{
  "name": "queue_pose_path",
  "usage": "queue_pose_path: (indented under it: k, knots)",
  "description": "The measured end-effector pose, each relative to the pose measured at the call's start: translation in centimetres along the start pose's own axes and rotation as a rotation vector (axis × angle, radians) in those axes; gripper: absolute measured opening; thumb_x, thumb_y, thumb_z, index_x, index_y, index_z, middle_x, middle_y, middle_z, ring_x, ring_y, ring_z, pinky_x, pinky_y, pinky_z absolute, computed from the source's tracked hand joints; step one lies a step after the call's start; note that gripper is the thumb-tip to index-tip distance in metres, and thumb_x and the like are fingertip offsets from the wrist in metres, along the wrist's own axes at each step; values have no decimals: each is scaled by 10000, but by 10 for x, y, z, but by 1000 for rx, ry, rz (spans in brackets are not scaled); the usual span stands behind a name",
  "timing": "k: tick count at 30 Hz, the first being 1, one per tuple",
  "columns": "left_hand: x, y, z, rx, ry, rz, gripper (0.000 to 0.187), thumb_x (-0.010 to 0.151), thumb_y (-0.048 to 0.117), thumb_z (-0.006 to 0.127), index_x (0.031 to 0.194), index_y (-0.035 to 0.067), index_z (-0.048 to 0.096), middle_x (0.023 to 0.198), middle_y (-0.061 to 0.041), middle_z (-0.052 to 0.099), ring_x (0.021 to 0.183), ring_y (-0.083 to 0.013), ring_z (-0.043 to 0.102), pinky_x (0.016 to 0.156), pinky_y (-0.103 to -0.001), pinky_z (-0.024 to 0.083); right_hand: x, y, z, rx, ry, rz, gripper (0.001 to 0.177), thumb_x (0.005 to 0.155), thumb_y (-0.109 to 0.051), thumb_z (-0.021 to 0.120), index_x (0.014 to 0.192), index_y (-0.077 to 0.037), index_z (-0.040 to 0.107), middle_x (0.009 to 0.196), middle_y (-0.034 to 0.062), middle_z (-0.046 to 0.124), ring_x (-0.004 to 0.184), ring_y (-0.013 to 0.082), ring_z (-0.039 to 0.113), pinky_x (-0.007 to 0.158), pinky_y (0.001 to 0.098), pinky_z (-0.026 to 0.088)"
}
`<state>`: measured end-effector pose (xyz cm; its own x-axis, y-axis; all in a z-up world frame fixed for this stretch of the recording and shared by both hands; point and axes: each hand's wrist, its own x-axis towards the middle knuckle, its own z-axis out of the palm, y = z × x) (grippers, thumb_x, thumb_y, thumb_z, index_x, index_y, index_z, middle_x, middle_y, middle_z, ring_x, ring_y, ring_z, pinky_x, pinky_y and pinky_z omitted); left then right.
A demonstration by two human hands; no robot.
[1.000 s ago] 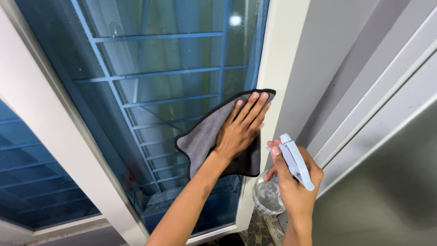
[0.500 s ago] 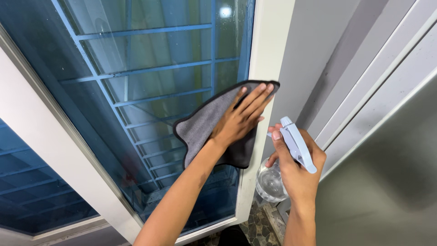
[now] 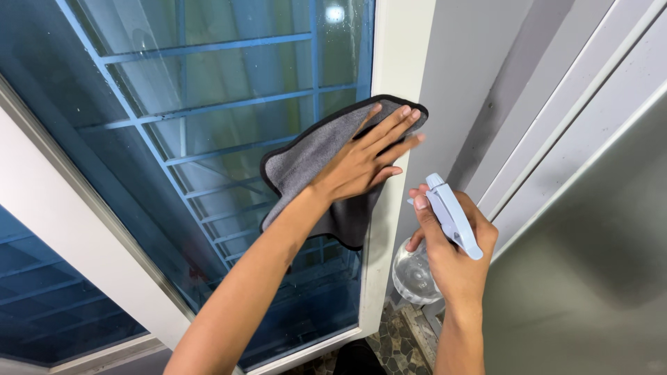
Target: The person cleans a glass window pane by spraying liquid from a bottle and wiping the surface with a cloth.
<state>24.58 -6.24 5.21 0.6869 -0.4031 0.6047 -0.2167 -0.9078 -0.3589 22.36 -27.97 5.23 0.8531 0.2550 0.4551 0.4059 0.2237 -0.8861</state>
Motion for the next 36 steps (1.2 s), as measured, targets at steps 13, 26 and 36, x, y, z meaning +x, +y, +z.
queue_pose_path:
  k: [13, 26, 36]
  knots:
    - [10, -16, -12, 368, 12, 9, 684, 1046, 274, 542, 1657, 66, 315, 1741, -76, 174, 1611, -211, 94, 1327, -461, 46, -2, -4, 9, -8, -11, 21, 266, 900, -123, 733, 1041, 100, 700, 984, 162, 785, 468, 148, 624, 438, 283, 503]
    - [38, -21, 0, 225, 161, -214, 679, 1077, 294, 534, 1675, 80, 295, 1753, -55, 156, 1629, -208, 109, 1358, -476, 51, -9, -3, 15, -10, -30, 38, 270, 902, -130, 723, 1044, 98, 699, 996, 158, 790, 464, 156, 630, 443, 291, 508]
    - [21, -19, -8, 90, 95, -114, 691, 1028, 291, 546, 1642, 91, 298, 1724, -52, 180, 1604, -206, 123, 1329, -485, 51, -13, 0, 13, -7, -26, 32, 256, 899, -127, 728, 1032, 91, 708, 983, 160, 787, 467, 154, 627, 440, 293, 508]
